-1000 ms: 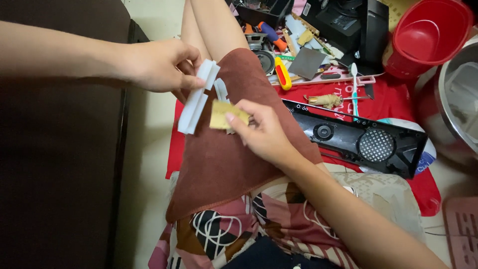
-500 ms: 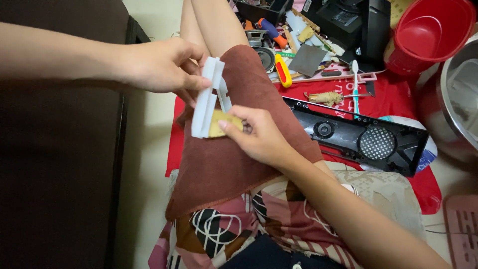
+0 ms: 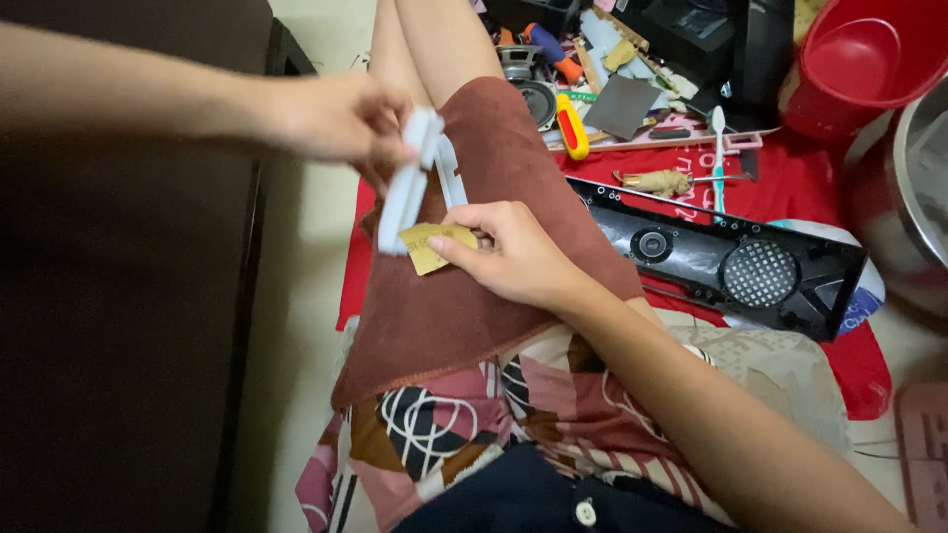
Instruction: The person sits on the floor and sands white plastic parts using a sanding block. They handle several pieces, rubbing them against the block to smooth the surfaces, and occasionally inspect the parts before continuing the sanding process.
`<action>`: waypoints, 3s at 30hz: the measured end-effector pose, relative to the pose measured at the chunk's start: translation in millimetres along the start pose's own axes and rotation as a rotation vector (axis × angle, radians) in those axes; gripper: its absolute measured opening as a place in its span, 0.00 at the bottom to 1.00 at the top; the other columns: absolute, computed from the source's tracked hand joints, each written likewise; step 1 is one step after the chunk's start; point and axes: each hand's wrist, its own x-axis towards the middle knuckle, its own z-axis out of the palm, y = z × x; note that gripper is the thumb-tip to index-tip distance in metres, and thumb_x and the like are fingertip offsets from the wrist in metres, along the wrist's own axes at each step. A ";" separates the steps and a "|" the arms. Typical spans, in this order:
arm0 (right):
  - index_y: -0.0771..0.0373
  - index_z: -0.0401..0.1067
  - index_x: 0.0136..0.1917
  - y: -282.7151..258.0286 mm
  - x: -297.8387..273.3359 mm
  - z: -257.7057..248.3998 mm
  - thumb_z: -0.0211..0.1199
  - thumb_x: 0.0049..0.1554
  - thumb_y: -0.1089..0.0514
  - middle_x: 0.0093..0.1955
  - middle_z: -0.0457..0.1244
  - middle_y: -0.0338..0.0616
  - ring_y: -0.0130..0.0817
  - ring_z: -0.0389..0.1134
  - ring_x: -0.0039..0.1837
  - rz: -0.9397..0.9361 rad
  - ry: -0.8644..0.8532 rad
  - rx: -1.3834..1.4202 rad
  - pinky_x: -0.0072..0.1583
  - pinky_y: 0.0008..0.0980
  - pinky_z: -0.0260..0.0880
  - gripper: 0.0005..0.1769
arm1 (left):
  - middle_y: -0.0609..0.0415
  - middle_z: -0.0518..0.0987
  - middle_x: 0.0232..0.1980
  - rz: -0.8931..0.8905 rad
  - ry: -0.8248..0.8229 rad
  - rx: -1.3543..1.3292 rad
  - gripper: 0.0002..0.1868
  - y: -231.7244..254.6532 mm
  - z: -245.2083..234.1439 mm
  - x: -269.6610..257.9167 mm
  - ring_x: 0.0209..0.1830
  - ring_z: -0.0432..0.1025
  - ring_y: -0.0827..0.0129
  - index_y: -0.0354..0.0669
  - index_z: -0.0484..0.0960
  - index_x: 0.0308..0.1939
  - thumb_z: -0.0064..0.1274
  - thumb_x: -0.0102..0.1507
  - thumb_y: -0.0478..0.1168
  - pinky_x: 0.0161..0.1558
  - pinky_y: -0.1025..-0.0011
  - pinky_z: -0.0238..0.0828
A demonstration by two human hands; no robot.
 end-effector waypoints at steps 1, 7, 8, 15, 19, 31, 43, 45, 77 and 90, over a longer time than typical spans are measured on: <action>0.65 0.69 0.34 0.6 -0.8 -0.2 0.56 0.49 0.60 0.26 0.57 0.34 0.22 0.51 0.28 -0.002 -0.003 0.002 0.31 0.20 0.51 0.06 | 0.39 0.76 0.41 -0.004 0.002 -0.002 0.07 -3.6 -4.7 5.7 0.38 0.76 0.57 0.30 0.67 0.41 0.38 0.61 0.31 0.42 0.67 0.76; 0.67 0.67 0.35 24.5 3.4 -1.4 0.54 0.50 0.66 0.32 0.61 0.38 0.23 0.59 0.34 -0.134 0.278 0.136 0.38 0.19 0.63 0.03 | 0.40 0.74 0.41 0.087 0.121 -0.134 0.05 -13.1 -15.2 31.5 0.35 0.73 0.57 0.31 0.64 0.40 0.38 0.61 0.30 0.39 0.66 0.74; 0.68 0.64 0.39 25.5 3.8 -4.3 0.53 0.52 0.64 0.31 0.59 0.40 0.24 0.57 0.27 0.000 0.344 0.274 0.30 0.20 0.58 0.04 | 0.45 0.74 0.37 0.109 0.064 -0.056 0.04 -16.3 -15.2 39.4 0.34 0.72 0.61 0.33 0.68 0.39 0.40 0.60 0.30 0.38 0.69 0.73; 0.68 0.62 0.40 18.0 4.1 -9.1 0.51 0.55 0.60 0.26 0.54 0.39 0.24 0.51 0.20 0.152 0.388 0.524 0.22 0.21 0.56 0.08 | 0.55 0.68 0.31 0.271 0.039 -0.298 0.05 27.6 11.5 50.9 0.30 0.66 0.75 0.41 0.70 0.40 0.42 0.60 0.34 0.34 0.77 0.70; 0.69 0.63 0.41 19.7 1.9 -10.1 0.51 0.55 0.60 0.28 0.54 0.39 0.24 0.52 0.23 0.087 0.339 0.472 0.23 0.20 0.57 0.08 | 0.55 0.72 0.33 0.347 0.235 -0.236 0.08 24.1 42.4 61.1 0.28 0.66 0.73 0.42 0.73 0.40 0.43 0.60 0.38 0.26 0.75 0.69; 0.74 0.59 0.44 35.8 14.1 -3.0 0.50 0.56 0.65 0.29 0.56 0.56 0.37 0.60 0.18 0.024 0.545 0.356 0.16 0.26 0.57 0.07 | 0.45 0.72 0.43 0.632 0.581 -1.539 0.22 -16.3 167.0 64.4 0.36 0.70 0.63 0.32 0.63 0.57 0.43 0.62 0.40 0.29 0.70 0.74; 0.58 0.69 0.33 32.6 14.4 1.6 0.62 0.48 0.58 0.22 0.57 0.39 0.23 0.56 0.27 0.030 0.307 -0.253 0.29 0.23 0.55 0.05 | 0.46 0.74 0.46 0.425 0.638 -1.591 0.22 -49.3 155.1 87.9 0.44 0.71 0.61 0.36 0.68 0.56 0.47 0.61 0.44 0.40 0.62 0.74; 0.56 0.69 0.30 38.2 15.5 -2.2 0.61 0.45 0.62 0.20 0.56 0.31 0.15 0.53 0.26 0.108 0.228 -0.137 0.27 0.16 0.52 0.04 | 0.45 0.72 0.50 0.397 0.636 -1.585 0.23 -42.6 155.5 78.3 0.48 0.69 0.59 0.35 0.66 0.57 0.45 0.62 0.44 0.44 0.61 0.71; 0.70 0.68 0.39 31.1 8.6 -4.7 0.55 0.54 0.64 0.24 0.59 0.50 0.30 0.61 0.21 -0.049 0.758 -0.118 0.21 0.23 0.56 0.05 | 0.39 0.78 0.29 0.453 0.629 -1.423 0.16 -27.6 157.6 64.5 0.26 0.76 0.63 0.32 0.77 0.35 0.54 0.55 0.45 0.28 0.72 0.76; 0.56 0.75 0.39 29.0 11.2 0.9 0.65 0.46 0.60 0.27 0.62 0.41 0.21 0.63 0.27 0.038 0.450 -0.059 0.30 0.18 0.62 0.05 | 0.38 0.76 0.36 0.427 0.726 -1.657 0.18 -35.5 154.1 69.4 0.27 0.74 0.58 0.32 0.72 0.43 0.49 0.58 0.44 0.22 0.66 0.75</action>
